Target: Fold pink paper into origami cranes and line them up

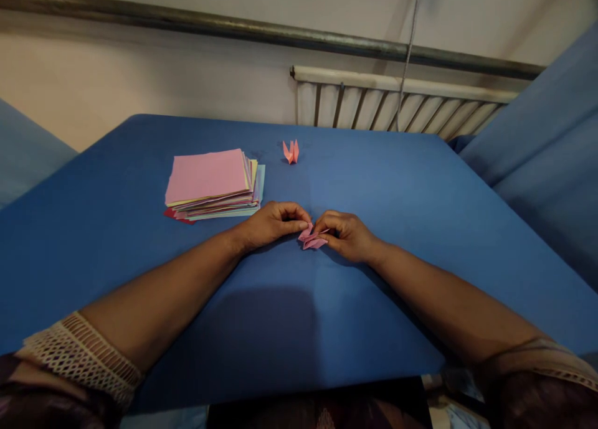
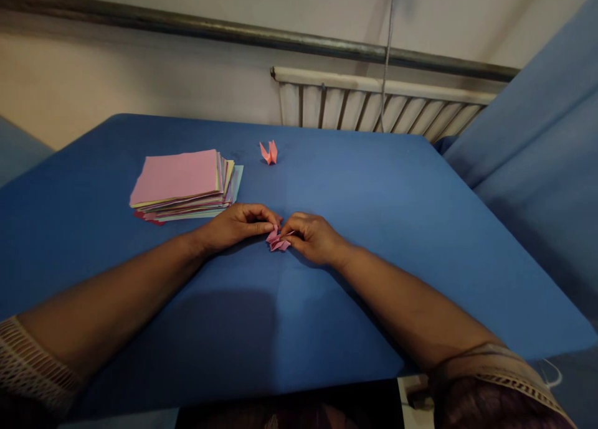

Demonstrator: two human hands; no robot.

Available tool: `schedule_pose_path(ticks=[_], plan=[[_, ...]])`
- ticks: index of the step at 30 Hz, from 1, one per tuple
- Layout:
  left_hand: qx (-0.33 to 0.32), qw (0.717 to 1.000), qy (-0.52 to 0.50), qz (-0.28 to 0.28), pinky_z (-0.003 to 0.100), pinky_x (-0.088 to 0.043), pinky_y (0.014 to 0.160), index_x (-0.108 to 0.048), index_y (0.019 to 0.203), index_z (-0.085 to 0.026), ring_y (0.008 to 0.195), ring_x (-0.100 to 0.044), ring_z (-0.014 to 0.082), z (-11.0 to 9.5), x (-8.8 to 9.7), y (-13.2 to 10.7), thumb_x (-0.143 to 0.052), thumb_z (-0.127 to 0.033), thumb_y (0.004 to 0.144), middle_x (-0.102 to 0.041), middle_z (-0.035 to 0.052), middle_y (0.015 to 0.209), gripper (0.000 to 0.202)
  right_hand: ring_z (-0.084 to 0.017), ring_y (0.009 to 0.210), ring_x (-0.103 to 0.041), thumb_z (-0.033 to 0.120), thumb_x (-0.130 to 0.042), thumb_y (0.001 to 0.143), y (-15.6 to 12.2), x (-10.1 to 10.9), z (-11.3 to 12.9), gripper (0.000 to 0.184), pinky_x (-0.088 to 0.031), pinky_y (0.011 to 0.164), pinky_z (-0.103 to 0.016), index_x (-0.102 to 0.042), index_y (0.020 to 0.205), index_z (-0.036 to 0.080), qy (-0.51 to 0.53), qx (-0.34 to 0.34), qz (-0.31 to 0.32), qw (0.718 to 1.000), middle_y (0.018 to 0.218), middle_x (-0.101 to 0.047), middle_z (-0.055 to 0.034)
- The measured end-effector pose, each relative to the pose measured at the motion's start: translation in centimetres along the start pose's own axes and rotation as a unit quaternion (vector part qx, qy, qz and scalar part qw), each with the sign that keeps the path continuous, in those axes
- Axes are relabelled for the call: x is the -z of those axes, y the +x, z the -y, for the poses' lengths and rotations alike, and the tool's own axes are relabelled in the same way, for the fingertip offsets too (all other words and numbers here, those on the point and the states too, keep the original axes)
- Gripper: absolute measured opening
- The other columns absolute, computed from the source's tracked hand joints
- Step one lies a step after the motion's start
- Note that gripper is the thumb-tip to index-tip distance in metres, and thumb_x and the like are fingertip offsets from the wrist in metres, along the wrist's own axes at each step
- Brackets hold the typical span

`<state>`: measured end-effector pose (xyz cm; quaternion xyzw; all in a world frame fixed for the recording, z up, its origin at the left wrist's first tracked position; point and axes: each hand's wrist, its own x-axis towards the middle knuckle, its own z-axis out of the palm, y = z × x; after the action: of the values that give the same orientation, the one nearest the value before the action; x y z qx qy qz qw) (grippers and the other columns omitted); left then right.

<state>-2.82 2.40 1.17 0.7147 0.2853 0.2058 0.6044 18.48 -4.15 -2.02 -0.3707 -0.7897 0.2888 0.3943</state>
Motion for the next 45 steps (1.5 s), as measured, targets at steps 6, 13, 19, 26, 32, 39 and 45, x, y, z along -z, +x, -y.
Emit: schedule_pose_path(ticks=[6, 13, 19, 26, 32, 39, 45], plan=[[-0.026, 0.999, -0.037, 0.022, 0.028, -0.049, 0.074, -0.063, 0.081, -0.014, 0.072, -0.061, 0.0128, 0.0, 0.0, 0.0, -0.07, -0.038, 0.085, -0.067, 0.0018, 0.073, 0.025, -0.012, 0.073, -0.063, 0.021, -0.067, 0.088, 0.1, 0.1, 0.0, 0.004, -0.049, 0.069, -0.026, -0.068, 0.084, 0.021, 0.006, -0.017, -0.011, 1.0, 0.085, -0.067, -0.0011], [-0.034, 0.999, -0.015, 0.015, 0.027, -0.047, 0.073, -0.064, 0.096, -0.015, 0.073, -0.059, 0.0113, -0.2, -0.2, 0.0, -0.071, -0.036, 0.084, -0.065, 0.0002, 0.079, 0.025, -0.012, 0.072, -0.062, 0.022, -0.065, 0.088, 0.0, 0.2, 0.1, 0.006, -0.049, 0.068, -0.026, -0.066, 0.083, 0.022, 0.005, -0.028, -0.01, 1.0, 0.084, -0.066, -0.001], [-0.047, 0.998, 0.036, 0.003, 0.029, -0.047, 0.08, -0.064, 0.086, -0.015, 0.079, -0.059, 0.0134, 0.4, 0.4, 0.3, -0.068, -0.037, 0.085, -0.064, 0.0012, 0.081, 0.022, -0.012, 0.071, -0.06, 0.02, -0.063, 0.089, 0.0, 0.4, 0.3, 0.006, -0.047, 0.067, -0.026, -0.064, 0.083, 0.022, -0.013, -0.024, -0.005, 1.0, 0.084, -0.065, -0.0009], [-0.061, 0.992, 0.094, -0.051, 0.038, -0.046, 0.096, -0.063, 0.084, -0.017, 0.099, -0.061, 0.0195, 1.3, 0.8, 0.8, -0.065, -0.038, 0.083, -0.068, 0.0046, 0.096, 0.021, -0.014, 0.071, -0.058, 0.021, -0.063, 0.088, -0.2, 0.3, 0.8, 0.009, -0.044, 0.066, -0.027, -0.059, 0.08, 0.022, -0.074, 0.003, -0.009, 0.997, 0.081, -0.062, -0.0015], [-0.081, 0.963, 0.196, -0.167, 0.042, -0.043, 0.103, -0.063, 0.112, -0.019, 0.11, -0.061, 0.0229, 0.7, -0.2, 0.0, -0.064, -0.029, 0.082, -0.067, 0.0083, 0.117, 0.032, -0.014, 0.07, -0.055, 0.017, -0.06, 0.087, -0.2, 0.0, 1.3, 0.008, -0.044, 0.067, -0.028, -0.057, 0.082, 0.022, -0.151, -0.024, -0.036, 0.988, 0.081, -0.06, -0.0012], [-0.172, 0.934, 0.294, -0.107, 0.041, -0.041, 0.103, -0.069, 0.088, -0.02, 0.107, -0.061, 0.0223, -0.4, -1.2, -0.5, -0.067, -0.032, 0.083, -0.069, 0.0062, 0.108, 0.012, -0.014, 0.069, -0.055, 0.018, -0.061, 0.087, 0.0, -0.2, 0.9, 0.006, -0.043, 0.066, -0.028, -0.06, 0.083, 0.022, -0.136, -0.044, -0.078, 0.987, 0.082, -0.061, -0.0019], [-0.125, 0.921, 0.353, -0.11, 0.039, -0.044, 0.095, -0.066, 0.077, -0.02, 0.096, -0.062, 0.0212, 0.8, -0.2, 0.0, -0.063, -0.023, 0.078, -0.071, 0.005, 0.096, 0.005, -0.013, 0.066, -0.054, 0.02, -0.062, 0.086, 0.3, -0.3, -0.3, 0.012, -0.042, 0.063, -0.027, -0.061, 0.075, 0.022, -0.092, -0.117, -0.096, 0.984, 0.073, -0.061, 0.0007]])
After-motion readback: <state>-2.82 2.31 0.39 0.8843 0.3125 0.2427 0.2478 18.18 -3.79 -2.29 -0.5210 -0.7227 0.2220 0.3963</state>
